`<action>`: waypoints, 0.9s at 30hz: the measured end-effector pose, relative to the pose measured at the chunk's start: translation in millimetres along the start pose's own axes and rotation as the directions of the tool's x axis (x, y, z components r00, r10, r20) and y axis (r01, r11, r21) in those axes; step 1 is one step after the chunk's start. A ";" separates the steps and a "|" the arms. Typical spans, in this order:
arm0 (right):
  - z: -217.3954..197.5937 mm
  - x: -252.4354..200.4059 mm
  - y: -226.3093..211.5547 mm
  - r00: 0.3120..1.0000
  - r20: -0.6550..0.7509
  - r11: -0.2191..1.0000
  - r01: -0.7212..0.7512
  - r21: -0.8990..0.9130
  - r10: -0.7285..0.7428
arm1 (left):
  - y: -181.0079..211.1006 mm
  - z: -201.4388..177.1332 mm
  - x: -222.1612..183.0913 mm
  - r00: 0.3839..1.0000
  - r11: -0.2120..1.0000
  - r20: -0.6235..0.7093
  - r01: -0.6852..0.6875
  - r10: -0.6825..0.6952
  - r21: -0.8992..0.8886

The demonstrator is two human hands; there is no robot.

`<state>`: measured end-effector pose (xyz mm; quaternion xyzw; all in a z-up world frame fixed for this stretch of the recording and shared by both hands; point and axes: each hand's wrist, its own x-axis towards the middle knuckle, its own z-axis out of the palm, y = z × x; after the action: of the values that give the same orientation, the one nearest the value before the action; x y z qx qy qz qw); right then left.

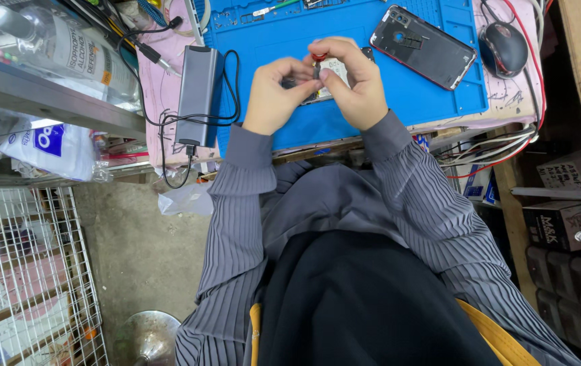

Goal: The person pries the back cover off a mobile phone and uses a screwdriver to remove screws from the internal frame.

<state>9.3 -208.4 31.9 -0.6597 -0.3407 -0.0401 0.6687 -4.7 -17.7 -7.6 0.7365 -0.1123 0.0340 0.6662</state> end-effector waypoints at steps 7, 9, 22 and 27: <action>2.5 -1.4 4.9 0.998 -0.055 0.999 -0.034 -0.040 0.032 | 20.7 9.0 3.5 0.994 0.994 -0.011 -0.109 0.109 0.018; 0.1 -1.8 5.9 0.998 -0.022 0.996 -0.056 0.066 0.058 | 26.0 -0.1 1.3 0.988 0.974 0.109 0.124 -0.105 -0.191; 1.2 -4.3 -2.4 1.000 -0.012 0.990 0.025 -0.142 -0.026 | 17.3 2.4 2.4 0.999 0.999 0.042 0.026 -0.027 0.029; -0.4 -4.8 0.9 1.000 -0.019 0.999 0.017 -0.030 -0.018 | 15.1 13.8 5.2 0.987 0.982 -0.089 -0.117 0.131 0.147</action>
<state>6.3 -210.5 28.8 -0.6662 -0.3392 -0.0576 0.6616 -4.2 -33.2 6.6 0.7708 -0.1225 0.1198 0.6136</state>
